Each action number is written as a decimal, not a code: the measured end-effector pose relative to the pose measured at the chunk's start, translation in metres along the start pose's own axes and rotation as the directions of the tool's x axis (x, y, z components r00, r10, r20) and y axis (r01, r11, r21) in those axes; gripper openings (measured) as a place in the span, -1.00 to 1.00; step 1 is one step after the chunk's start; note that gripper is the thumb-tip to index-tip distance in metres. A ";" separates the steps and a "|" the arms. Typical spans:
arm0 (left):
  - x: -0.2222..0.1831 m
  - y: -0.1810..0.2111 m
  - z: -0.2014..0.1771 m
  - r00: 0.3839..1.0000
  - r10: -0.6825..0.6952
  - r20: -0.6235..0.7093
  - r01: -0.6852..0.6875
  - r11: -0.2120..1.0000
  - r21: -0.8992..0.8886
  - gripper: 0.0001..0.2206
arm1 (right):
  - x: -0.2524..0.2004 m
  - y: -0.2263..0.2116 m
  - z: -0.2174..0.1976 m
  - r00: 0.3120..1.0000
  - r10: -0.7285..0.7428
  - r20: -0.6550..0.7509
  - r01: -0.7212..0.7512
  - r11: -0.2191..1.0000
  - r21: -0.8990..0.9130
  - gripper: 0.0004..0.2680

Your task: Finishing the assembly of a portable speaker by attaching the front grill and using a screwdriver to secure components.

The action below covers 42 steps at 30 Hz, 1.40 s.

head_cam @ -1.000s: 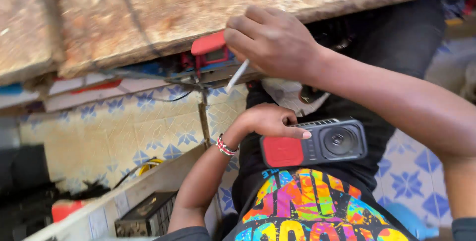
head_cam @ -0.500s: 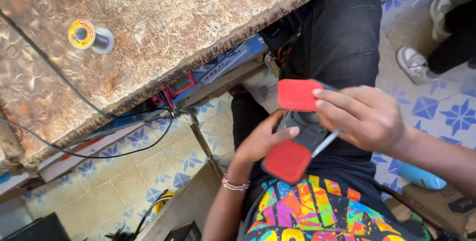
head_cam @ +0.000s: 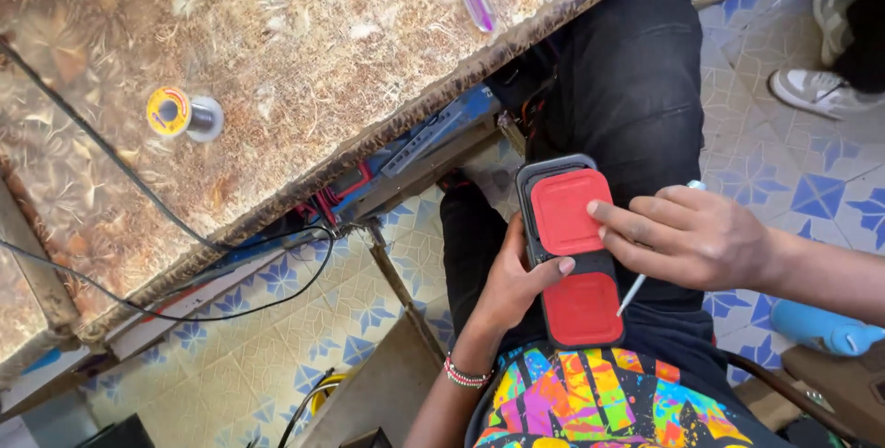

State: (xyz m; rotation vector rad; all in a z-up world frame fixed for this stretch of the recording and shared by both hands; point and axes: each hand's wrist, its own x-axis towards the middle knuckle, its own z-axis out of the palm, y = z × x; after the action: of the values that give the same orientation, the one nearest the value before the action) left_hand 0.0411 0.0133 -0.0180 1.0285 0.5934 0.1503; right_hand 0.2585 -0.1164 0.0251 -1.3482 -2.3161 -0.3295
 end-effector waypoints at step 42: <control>-0.024 0.035 0.006 0.993 0.096 -0.067 -0.102 0.991 -0.092 -0.41 | 0.042 -0.016 -0.025 0.901 0.403 0.159 -0.419 0.904 0.083 -0.35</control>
State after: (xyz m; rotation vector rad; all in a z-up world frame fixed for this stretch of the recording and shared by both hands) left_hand 0.0301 0.0178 0.0232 0.9638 0.5860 0.2965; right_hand 0.2331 -0.1022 0.0676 -1.7994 -2.0417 0.0340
